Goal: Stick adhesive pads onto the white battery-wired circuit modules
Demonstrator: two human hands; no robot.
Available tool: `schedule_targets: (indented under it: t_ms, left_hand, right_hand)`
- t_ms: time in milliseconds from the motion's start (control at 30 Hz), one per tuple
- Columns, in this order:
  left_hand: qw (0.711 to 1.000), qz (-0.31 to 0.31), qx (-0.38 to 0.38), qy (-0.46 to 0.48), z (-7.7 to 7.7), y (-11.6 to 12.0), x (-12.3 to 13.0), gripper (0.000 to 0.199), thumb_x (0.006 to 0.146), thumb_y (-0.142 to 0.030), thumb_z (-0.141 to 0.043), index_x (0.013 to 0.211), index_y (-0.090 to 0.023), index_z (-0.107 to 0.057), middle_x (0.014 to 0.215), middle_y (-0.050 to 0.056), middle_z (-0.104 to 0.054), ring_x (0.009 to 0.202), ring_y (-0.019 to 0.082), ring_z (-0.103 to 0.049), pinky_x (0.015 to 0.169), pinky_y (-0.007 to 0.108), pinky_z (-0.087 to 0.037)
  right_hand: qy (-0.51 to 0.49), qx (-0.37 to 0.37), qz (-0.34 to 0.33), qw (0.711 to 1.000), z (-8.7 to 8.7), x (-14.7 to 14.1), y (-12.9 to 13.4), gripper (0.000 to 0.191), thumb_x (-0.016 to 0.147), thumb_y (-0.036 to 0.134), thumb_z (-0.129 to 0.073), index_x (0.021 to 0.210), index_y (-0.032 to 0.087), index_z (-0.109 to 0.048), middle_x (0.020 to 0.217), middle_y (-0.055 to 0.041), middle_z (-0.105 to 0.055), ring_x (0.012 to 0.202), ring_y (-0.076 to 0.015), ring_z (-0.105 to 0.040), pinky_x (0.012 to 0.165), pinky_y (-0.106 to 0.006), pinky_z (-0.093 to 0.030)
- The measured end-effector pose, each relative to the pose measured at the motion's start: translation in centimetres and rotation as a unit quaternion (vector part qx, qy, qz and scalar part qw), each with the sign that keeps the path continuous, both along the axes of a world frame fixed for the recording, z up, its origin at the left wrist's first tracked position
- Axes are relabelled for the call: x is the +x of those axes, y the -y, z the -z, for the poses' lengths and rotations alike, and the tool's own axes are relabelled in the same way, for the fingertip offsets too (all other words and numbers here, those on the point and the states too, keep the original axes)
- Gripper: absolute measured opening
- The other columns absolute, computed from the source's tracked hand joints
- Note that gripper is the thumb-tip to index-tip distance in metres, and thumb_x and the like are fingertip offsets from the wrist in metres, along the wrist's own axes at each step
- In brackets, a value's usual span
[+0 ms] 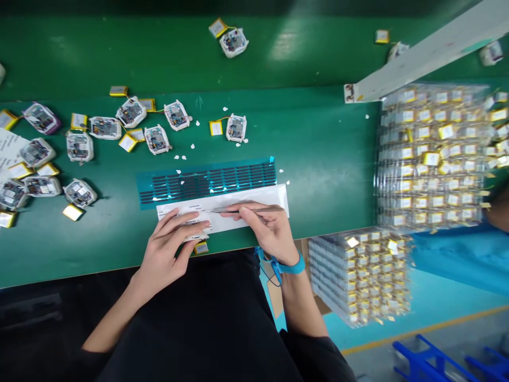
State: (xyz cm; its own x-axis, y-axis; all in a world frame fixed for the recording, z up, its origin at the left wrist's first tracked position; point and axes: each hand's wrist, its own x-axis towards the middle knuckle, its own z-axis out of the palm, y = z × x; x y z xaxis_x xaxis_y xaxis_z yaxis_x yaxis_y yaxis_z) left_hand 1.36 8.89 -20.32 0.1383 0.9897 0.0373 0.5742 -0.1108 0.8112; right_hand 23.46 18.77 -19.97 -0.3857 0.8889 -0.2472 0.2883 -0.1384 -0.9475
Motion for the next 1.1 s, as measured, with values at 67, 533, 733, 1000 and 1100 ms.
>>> schedule_targets:
  t_ms: [67, 533, 733, 1000, 1100]
  left_hand:
    - [1.000, -0.007, 0.005, 0.018, -0.1, 0.0, 0.1, 0.034, 0.097, -0.006, -0.056, 0.123, -0.025, -0.068, 0.117, 0.003, -0.080, 0.121, 0.024, -0.071, 0.118, 0.052, -0.046]
    - [0.901, -0.177, -0.192, 0.347, -4.1, -1.5, -2.8, 0.036, 0.092, -0.020, -0.073, 0.128, -0.019, -0.069, 0.104, 0.007, -0.082, 0.086, 0.022, -0.081, 0.075, 0.027, -0.067]
    - [0.887, -0.164, -0.195, 0.385, -4.5, -1.6, -3.1, 0.038, 0.090, -0.008, -0.069, 0.125, -0.020, -0.069, 0.101, 0.002, -0.083, 0.089, 0.019, -0.081, 0.081, 0.024, -0.067]
    - [0.884, -0.164, -0.193, 0.393, -4.5, -1.6, -3.3, 0.035, 0.088, -0.006, -0.068, 0.121, -0.019, -0.069, 0.098, 0.001, -0.083, 0.086, 0.018, -0.082, 0.079, 0.023, -0.068]
    - [0.888, -0.168, -0.191, 0.384, -4.5, -1.5, -3.5, 0.036, 0.088, -0.005, -0.068, 0.122, -0.019, -0.069, 0.098, 0.001, -0.083, 0.086, 0.018, -0.082, 0.079, 0.022, -0.067]
  right_hand:
    - [-0.022, -0.016, 0.047, 0.999, 0.1, 0.0, 0.1, 0.029, 0.099, 0.041, -0.066, 0.082, 0.023, -0.083, 0.083, -0.0046, -0.082, 0.075, -0.0228, -0.079, 0.072, -0.035, -0.066]
    - [-0.084, 0.053, 0.056, 0.993, -3.0, -7.9, 1.4, 0.029, 0.105, 0.036, -0.056, 0.095, 0.021, -0.078, 0.076, -0.0041, -0.080, 0.064, -0.0203, -0.078, 0.059, -0.032, -0.067]
    - [-0.093, 0.069, 0.002, 0.993, -3.1, -8.4, 1.0, 0.027, 0.105, 0.033, -0.056, 0.096, 0.022, -0.079, 0.080, -0.0031, -0.081, 0.065, -0.0187, -0.077, 0.060, -0.030, -0.066]
    - [-0.086, 0.049, 0.014, 0.995, -2.7, -8.8, 1.4, 0.026, 0.105, 0.033, -0.055, 0.100, 0.022, -0.078, 0.081, -0.0048, -0.082, 0.068, -0.0211, -0.079, 0.063, -0.032, -0.067]
    - [-0.104, 0.044, 0.011, 0.994, -2.7, -9.1, 1.5, 0.025, 0.106, 0.030, -0.055, 0.100, 0.022, -0.077, 0.083, -0.0043, -0.082, 0.068, -0.0200, -0.079, 0.062, -0.031, -0.067]
